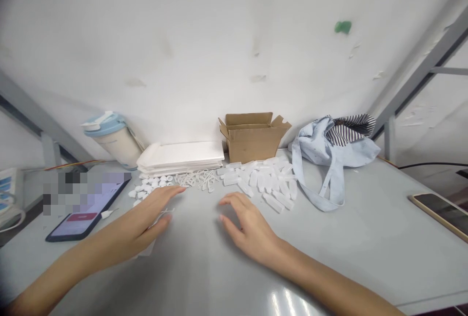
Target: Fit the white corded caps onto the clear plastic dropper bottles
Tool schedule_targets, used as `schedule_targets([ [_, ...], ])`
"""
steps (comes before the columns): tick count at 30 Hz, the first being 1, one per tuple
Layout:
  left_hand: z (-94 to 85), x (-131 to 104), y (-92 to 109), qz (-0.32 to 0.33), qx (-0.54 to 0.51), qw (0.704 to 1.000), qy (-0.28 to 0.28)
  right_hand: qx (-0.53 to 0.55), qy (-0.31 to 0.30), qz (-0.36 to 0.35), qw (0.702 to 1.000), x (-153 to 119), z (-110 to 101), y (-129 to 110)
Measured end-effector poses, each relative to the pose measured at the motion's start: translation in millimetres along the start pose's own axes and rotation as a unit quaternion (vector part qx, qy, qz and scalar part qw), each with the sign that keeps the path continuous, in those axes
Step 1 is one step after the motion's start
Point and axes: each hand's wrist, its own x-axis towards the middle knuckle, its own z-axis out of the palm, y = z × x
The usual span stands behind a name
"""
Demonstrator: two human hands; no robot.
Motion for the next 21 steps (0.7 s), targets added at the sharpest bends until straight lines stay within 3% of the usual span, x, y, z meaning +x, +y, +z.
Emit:
schedule_targets([
  [2,5.4,24,4,0.033,0.031,0.999,-0.004,-0.094,0.029,-0.052,0.994,3,-4,9],
  [5,17.7,54,8,0.033,0.111,0.993,-0.022,-0.179,0.038,-0.050,0.982,8,-10,21],
  [14,42.0,98,23,0.014,0.117,0.993,-0.012,-0.240,0.028,-0.033,0.970,13,-17,38],
  [17,37.1,102,20,-0.003,0.072,0.997,0.007,-0.250,0.022,-0.027,0.968,15,-19,40],
  [21,16.0,93,15,-0.039,-0.016,0.998,0.040,-0.260,0.015,-0.007,0.965,18,-22,43],
])
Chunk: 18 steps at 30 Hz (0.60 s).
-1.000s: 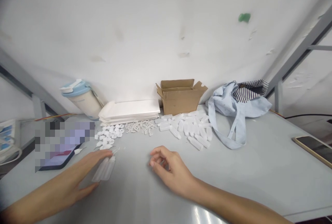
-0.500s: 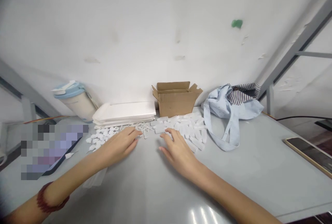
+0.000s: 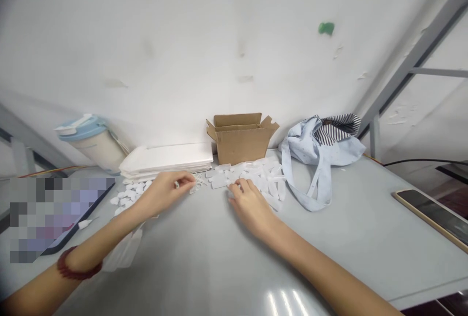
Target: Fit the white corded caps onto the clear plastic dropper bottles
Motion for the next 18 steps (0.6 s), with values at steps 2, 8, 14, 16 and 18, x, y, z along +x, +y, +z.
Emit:
schedule_targets([
  [2,-10.6,-9,-1,-0.035,-0.067,0.997,0.017,0.004,-0.003,0.006,1.000,1,1,1],
  [8,-11.7,-45,-5,-0.121,-0.230,0.959,0.115,-0.006,-0.032,0.006,0.999,2,4,1],
  [14,6.1,-69,-10,-0.086,-0.189,0.968,0.141,0.079,-0.002,0.016,0.997,-2,-2,-6],
  [16,7.6,-69,-12,-0.089,-0.195,0.967,0.137,0.113,0.007,0.016,0.993,-4,-6,-10],
  [18,6.1,-67,-14,-0.101,-0.200,0.966,0.129,0.131,0.010,0.018,0.991,-6,-9,-14],
])
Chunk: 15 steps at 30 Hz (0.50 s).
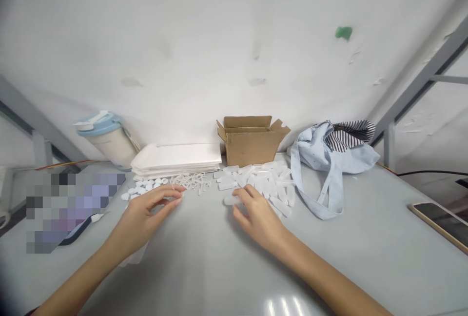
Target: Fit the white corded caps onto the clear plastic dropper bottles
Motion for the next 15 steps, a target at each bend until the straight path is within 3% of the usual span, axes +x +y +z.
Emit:
schedule_targets([
  [7,-5.1,2,12,-0.064,-0.033,0.997,-0.006,-0.014,0.006,-0.035,0.999,-4,-4,-8],
  [15,13.8,-9,18,0.014,-0.042,0.997,-0.062,0.023,-0.086,-0.025,0.996,-3,7,-13],
])
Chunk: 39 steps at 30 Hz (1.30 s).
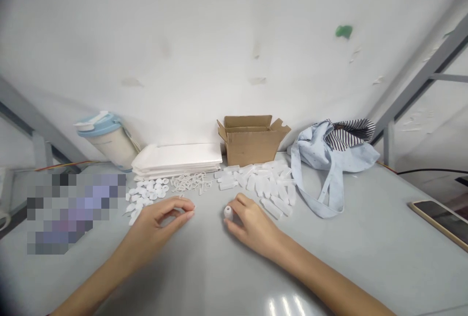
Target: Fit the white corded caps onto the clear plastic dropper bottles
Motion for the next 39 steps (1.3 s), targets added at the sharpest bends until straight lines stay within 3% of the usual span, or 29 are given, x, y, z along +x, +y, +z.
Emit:
schedule_targets([
  [3,8.6,-4,2,0.028,0.003,0.999,-0.027,0.011,-0.010,-0.018,1.000,0,7,-6],
  [10,20.6,-11,11,0.129,-0.009,0.991,-0.035,-0.017,-0.049,-0.057,0.997,-11,14,-27],
  [14,22.3,-13,10,0.178,-0.006,0.984,-0.010,-0.013,-0.034,-0.076,0.996,-14,15,-27],
  [23,21.4,-17,15,0.106,-0.050,0.993,0.027,0.048,0.025,-0.098,0.994,-15,10,-31],
  [29,20.9,-16,16,0.092,-0.092,0.991,0.031,0.103,0.029,-0.064,0.992,-17,15,-28],
  [34,20.3,-16,14,0.128,-0.038,0.989,0.059,0.113,0.039,-0.025,0.993,-21,15,-29],
  [39,21.9,-16,16,0.179,-0.004,0.979,0.094,0.090,0.048,-0.051,0.993,-22,15,-29],
])
